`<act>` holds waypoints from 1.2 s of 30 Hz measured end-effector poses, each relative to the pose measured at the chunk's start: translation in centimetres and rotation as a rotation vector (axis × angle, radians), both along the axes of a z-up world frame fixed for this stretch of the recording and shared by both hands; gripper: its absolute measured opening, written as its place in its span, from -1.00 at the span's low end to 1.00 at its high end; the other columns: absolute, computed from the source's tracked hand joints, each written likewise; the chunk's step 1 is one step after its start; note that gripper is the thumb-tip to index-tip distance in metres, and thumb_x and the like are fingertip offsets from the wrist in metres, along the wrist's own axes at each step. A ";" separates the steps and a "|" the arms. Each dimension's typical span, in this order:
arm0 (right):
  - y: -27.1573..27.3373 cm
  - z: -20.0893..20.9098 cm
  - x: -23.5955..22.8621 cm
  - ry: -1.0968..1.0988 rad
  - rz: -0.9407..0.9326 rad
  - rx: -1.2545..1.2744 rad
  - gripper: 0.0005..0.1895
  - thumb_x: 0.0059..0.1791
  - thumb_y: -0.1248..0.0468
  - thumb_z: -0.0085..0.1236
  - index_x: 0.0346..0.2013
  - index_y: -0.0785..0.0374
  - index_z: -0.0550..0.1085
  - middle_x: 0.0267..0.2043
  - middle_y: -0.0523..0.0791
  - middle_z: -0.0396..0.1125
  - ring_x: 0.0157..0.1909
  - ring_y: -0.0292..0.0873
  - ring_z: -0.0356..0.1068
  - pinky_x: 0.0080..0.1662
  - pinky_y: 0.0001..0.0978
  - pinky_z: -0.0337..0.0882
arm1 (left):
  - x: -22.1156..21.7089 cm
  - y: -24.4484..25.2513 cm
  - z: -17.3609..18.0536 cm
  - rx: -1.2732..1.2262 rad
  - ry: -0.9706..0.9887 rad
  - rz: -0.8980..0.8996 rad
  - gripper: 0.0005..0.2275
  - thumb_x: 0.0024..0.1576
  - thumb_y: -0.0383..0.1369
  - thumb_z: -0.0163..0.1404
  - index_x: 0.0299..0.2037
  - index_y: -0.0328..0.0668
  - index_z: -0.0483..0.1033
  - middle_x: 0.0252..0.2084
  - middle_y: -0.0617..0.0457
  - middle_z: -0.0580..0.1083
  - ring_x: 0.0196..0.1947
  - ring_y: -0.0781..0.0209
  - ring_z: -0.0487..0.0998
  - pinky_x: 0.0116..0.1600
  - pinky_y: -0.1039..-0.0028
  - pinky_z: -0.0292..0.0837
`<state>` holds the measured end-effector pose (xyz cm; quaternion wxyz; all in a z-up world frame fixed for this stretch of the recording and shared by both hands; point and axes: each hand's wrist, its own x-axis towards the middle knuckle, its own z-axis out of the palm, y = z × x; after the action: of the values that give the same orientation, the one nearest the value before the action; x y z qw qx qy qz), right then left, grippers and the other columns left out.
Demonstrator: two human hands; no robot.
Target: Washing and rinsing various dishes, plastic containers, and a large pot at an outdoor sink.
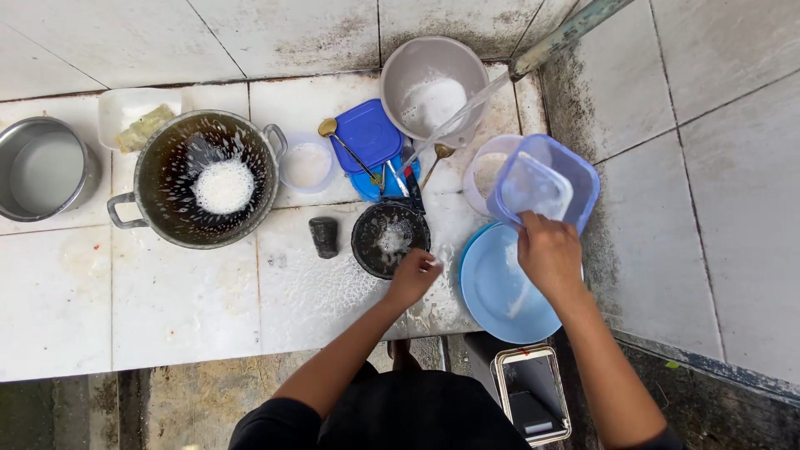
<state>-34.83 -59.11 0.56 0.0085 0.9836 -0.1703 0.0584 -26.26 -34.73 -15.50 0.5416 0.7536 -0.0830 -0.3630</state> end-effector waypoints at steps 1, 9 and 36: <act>-0.8 -0.8 1.7 -0.003 -0.002 -0.002 -0.84 0.02 0.14 0.12 -0.10 -0.06 0.50 -0.33 -0.24 0.49 -0.15 -0.14 0.57 0.11 -0.15 0.43 | -0.8 -1.3 0.5 -0.002 -0.003 -0.002 -0.74 0.17 -0.24 0.18 -0.02 -0.08 0.47 -0.23 -0.05 0.51 -0.22 0.10 0.61 -0.20 0.35 0.53; -3.7 -5.5 4.8 -0.041 0.083 0.051 -0.72 0.01 0.29 0.19 0.02 0.01 0.52 -0.24 -0.13 0.51 -0.09 -0.07 0.56 0.28 0.00 0.27 | -3.9 -6.1 -4.2 0.150 0.090 -0.080 -0.61 -0.11 -0.46 0.18 -0.13 -0.09 0.26 -0.47 -0.07 0.52 -0.65 0.11 0.59 -0.46 0.46 0.56; 6.8 2.6 9.0 -0.396 -0.270 1.882 -0.24 0.15 0.21 -0.08 0.54 0.07 -0.23 0.16 0.23 0.24 0.09 0.32 0.44 -0.03 0.25 0.54 | 17.4 6.7 9.7 -0.500 0.389 0.228 -0.45 0.09 -0.55 0.02 0.29 -0.11 0.10 0.09 -0.15 0.44 -0.18 -0.17 0.67 -0.16 0.12 0.73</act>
<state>-25.82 -52.32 3.20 -0.8040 0.5326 -0.2570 0.0615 -8.87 -28.04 -5.83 0.7525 0.5186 0.0203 -0.4054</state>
